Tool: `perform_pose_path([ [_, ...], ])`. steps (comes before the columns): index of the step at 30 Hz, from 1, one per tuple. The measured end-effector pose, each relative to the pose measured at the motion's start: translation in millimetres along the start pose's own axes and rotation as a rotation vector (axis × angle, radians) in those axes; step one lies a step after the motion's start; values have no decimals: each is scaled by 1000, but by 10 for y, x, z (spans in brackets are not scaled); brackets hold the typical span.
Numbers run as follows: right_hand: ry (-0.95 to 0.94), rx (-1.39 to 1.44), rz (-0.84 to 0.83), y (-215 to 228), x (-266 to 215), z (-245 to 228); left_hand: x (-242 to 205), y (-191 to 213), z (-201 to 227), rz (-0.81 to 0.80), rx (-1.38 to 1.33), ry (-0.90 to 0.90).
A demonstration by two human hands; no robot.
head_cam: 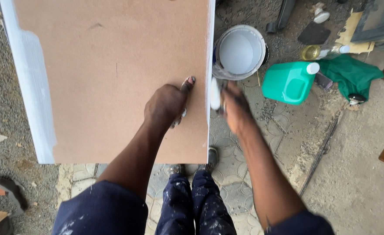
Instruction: The person paints the edges of a rectangular wooden board with white paint using a round sponge. They repeatedly dip the sponge into a bucket of paint and apply it to the board's perimeter, working around pre-drilled holes.
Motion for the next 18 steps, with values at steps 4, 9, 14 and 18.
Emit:
perform_pose_path([
  [4,-278,-72,-147,29,-578,1641,12,-8,10,15,20,0],
  [9,53,-205,-51,109,-1473,1551,-34,1,7,12,6,-12],
  [14,961,-802,255,4,-1211,1275,1,2,10,18,-5,-11],
  [18,1075,-990,331,-66,-540,473,27,27,16,-17,6,-19],
])
Point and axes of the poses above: each hand's wrist, its own x-axis towards the middle knuckle, its own y-axis out of the back of the hand, z = x × y, the point moved 4 cm from there along x, towards the middle knuckle, and after that the axes turned 8 degrees about -y, right-handed, at the moved point
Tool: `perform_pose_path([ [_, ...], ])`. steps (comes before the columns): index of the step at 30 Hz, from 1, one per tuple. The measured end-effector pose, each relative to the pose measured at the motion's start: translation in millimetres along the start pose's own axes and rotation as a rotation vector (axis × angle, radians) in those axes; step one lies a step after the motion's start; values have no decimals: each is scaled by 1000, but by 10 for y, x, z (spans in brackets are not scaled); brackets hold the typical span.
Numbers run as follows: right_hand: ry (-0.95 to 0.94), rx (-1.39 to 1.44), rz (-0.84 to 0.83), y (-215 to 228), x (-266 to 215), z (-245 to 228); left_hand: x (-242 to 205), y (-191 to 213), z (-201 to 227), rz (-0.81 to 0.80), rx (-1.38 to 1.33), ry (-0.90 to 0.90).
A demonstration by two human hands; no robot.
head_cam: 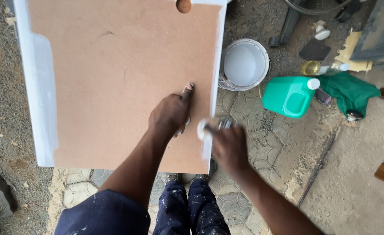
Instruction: The person paints the edges of a rectangular wooden board with white paint using a round sponge. They repeatedly dip the sponge into a bucket of paint and apply it to the board's perimeter, working around pre-drilled holes.
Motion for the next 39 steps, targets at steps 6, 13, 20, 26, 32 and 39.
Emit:
perform_pose_path([
  [6,23,-74,272,214,1718,390,27,6,-30,-38,2,11],
  [13,34,74,175,618,3007,753,-29,105,34,-147,-35,123],
  [20,-107,145,-198,246,726,212,-42,117,40,-148,-53,125],
  [26,130,257,-434,321,-753,-509,-59,125,49,-136,-58,113],
  [32,171,-95,-31,55,-91,-82,-36,141,81,-137,-38,74],
  [39,21,-115,304,323,2214,556,-21,141,52,-161,-45,93],
])
Point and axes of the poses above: each hand's wrist, its own x-axis towards the middle knuckle, its own y-axis out of the back of the hand, z = x × y, the point moved 4 cm from there along x, towards the middle knuckle, and after that the axes turned 8 degrees about -y, right-handed, at the moved point
